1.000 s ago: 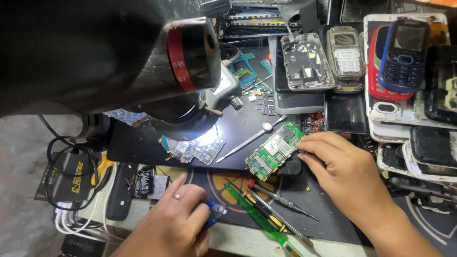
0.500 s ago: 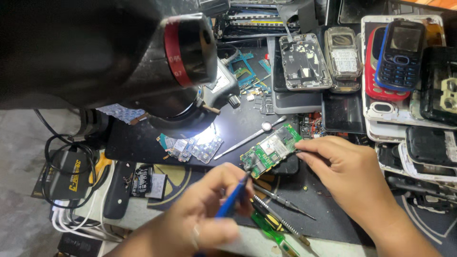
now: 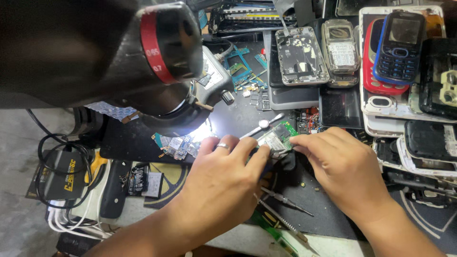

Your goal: The person disassembles a mobile phone using a metal spudger and pliers. They pry open the casing, remove the back cover, extract the battery, and detach the motherboard and camera module. The components are placed on the workbench.

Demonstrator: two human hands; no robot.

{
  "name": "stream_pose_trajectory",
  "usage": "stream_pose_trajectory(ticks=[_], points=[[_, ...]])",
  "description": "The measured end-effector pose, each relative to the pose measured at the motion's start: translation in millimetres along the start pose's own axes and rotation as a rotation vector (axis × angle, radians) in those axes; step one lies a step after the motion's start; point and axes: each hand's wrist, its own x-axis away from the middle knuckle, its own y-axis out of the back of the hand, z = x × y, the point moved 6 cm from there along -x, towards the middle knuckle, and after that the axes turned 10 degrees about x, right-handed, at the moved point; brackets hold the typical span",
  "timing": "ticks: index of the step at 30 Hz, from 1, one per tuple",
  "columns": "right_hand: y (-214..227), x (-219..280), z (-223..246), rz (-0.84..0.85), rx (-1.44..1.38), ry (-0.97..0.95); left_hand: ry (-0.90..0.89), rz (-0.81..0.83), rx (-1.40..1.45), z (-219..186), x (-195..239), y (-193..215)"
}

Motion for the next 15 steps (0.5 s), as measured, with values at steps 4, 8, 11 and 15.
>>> stream_pose_trajectory(ticks=[4, 8, 11, 15], points=[[0, 1, 0, -0.009, 0.015, 0.0, -0.014, -0.011, -0.026, -3, -8, -3], [0, 0, 2, -0.003, 0.044, 0.015, -0.04, -0.005, -0.07, -5, -13, -6], [1, 0, 3, -0.006, 0.06, 0.022, -0.06, -0.003, -0.094, -6, -15, -7], [1, -1, 3, -0.008, 0.051, 0.026, -0.078, -0.014, -0.089, -6, -16, -6]])
